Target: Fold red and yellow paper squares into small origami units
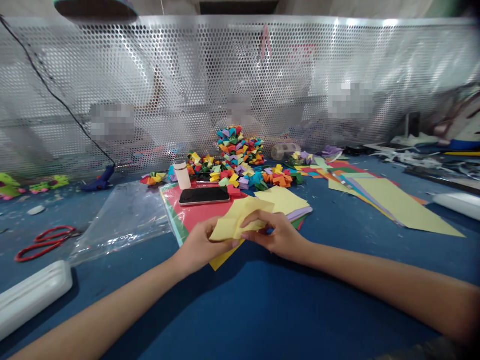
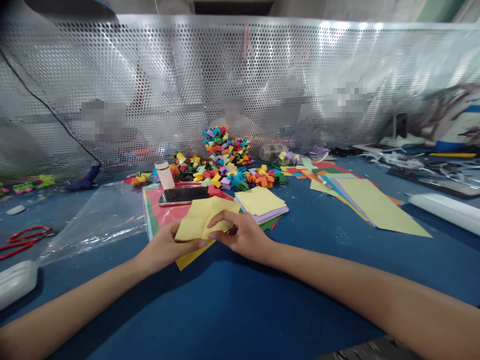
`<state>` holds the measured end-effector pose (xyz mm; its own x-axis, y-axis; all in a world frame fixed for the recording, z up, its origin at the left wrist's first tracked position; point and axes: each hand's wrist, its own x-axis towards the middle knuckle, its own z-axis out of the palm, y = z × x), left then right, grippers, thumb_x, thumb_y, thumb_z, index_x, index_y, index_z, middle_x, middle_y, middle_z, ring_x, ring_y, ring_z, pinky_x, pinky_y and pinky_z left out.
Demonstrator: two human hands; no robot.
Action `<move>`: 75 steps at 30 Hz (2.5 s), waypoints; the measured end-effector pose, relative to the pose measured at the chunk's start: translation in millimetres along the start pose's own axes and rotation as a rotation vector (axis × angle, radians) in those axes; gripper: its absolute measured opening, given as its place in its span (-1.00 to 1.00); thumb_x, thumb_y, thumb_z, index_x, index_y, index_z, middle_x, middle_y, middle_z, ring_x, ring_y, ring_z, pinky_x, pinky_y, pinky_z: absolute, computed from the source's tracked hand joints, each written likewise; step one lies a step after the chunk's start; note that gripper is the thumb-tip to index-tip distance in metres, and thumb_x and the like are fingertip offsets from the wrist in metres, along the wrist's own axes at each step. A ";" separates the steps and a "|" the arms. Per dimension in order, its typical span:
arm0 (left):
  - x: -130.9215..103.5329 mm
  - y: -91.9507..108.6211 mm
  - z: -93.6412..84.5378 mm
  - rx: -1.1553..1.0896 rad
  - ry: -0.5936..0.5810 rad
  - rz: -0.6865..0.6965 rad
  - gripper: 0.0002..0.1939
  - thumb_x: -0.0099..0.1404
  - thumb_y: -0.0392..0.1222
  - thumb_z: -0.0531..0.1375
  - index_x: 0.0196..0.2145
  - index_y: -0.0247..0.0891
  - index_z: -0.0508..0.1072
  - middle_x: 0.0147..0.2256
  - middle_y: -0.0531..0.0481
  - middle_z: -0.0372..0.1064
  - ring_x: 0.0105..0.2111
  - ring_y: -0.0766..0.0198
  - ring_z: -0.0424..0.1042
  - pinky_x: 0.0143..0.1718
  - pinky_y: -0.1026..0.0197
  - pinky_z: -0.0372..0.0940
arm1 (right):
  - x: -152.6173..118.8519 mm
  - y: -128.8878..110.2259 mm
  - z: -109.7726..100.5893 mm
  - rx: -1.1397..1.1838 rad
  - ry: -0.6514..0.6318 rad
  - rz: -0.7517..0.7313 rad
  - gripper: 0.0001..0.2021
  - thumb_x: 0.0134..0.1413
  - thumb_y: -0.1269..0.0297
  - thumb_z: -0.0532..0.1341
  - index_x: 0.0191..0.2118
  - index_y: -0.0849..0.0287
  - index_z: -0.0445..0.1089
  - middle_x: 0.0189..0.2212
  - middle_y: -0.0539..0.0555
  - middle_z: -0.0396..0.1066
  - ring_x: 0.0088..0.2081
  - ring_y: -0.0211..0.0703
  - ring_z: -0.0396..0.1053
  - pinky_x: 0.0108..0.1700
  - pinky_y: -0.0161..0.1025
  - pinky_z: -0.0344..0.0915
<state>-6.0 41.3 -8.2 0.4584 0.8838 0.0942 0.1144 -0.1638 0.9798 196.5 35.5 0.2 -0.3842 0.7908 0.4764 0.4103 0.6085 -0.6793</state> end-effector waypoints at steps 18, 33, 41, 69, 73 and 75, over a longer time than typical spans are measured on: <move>1.9 4.6 -1.7 -0.445 0.238 -0.005 -0.72 0.06 -0.27 0.27 -0.24 -0.33 0.38 -0.55 0.13 0.29 -0.59 0.44 0.23 -0.49 0.35 0.23 | -2.6 -2.7 -5.7 0.273 -0.162 0.124 -0.62 0.13 0.32 0.13 0.09 0.11 0.21 -0.48 -0.06 0.42 -0.64 -0.38 0.34 -0.52 -0.37 0.35; 2.9 8.7 -3.6 -0.563 0.268 0.022 -0.44 0.21 -0.19 0.23 0.14 -0.06 0.17 -0.12 -0.05 0.37 -0.31 0.26 0.46 -0.35 0.22 0.38 | 1.3 0.2 -4.1 0.048 -0.019 0.198 -0.63 0.05 0.25 0.21 -0.01 0.24 0.39 -0.65 -0.02 0.41 -0.61 -0.26 0.40 -0.47 -0.33 0.33; 3.5 1.8 -4.2 -0.397 0.159 -0.024 -0.68 0.23 -0.14 0.22 -0.06 -0.23 0.47 -0.03 -0.06 0.39 -0.12 0.24 0.42 -0.14 0.24 0.38 | 0.4 -3.6 -6.6 0.048 -0.178 0.072 -0.65 0.05 0.37 0.15 -0.01 0.20 0.40 -0.62 -0.02 0.43 -0.56 -0.26 0.41 -0.41 -0.32 0.34; -0.3 1.1 -0.9 -0.180 0.018 -0.041 -0.35 0.04 -0.23 0.35 0.08 -0.29 0.28 -0.34 -0.04 0.50 -0.30 0.23 0.48 -0.27 0.22 0.34 | 5.0 3.8 -3.7 0.150 0.012 0.247 -0.71 0.00 0.06 0.27 -0.35 0.21 0.55 -0.54 0.01 0.43 -0.67 -0.36 0.30 -0.60 -0.39 0.17; 0.7 -1.6 -2.0 -0.167 -0.005 -0.019 -0.39 0.08 -0.23 0.33 0.07 -0.30 0.26 -0.37 -0.01 0.49 -0.34 0.27 0.48 -0.29 0.25 0.33 | 4.5 5.5 -4.5 0.126 0.002 0.256 -0.71 0.01 0.06 0.26 -0.37 0.21 0.55 -0.62 -0.02 0.39 -0.68 -0.37 0.28 -0.61 -0.40 0.14; 1.2 -1.8 -2.7 -0.176 -0.008 -0.009 -0.45 0.11 -0.23 0.31 0.05 -0.30 0.27 -0.38 0.01 0.49 -0.36 0.31 0.48 -0.30 0.28 0.32 | 4.5 5.3 -4.9 0.125 -0.015 0.256 -0.71 0.02 0.06 0.26 -0.35 0.21 0.54 -0.62 -0.01 0.40 -0.67 -0.35 0.30 -0.60 -0.40 0.14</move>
<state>-8.0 43.9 -9.5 0.4654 0.8810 0.0848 -0.0377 -0.0760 0.9964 201.0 42.6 1.4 -0.2935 0.9160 0.2733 0.3908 0.3759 -0.8402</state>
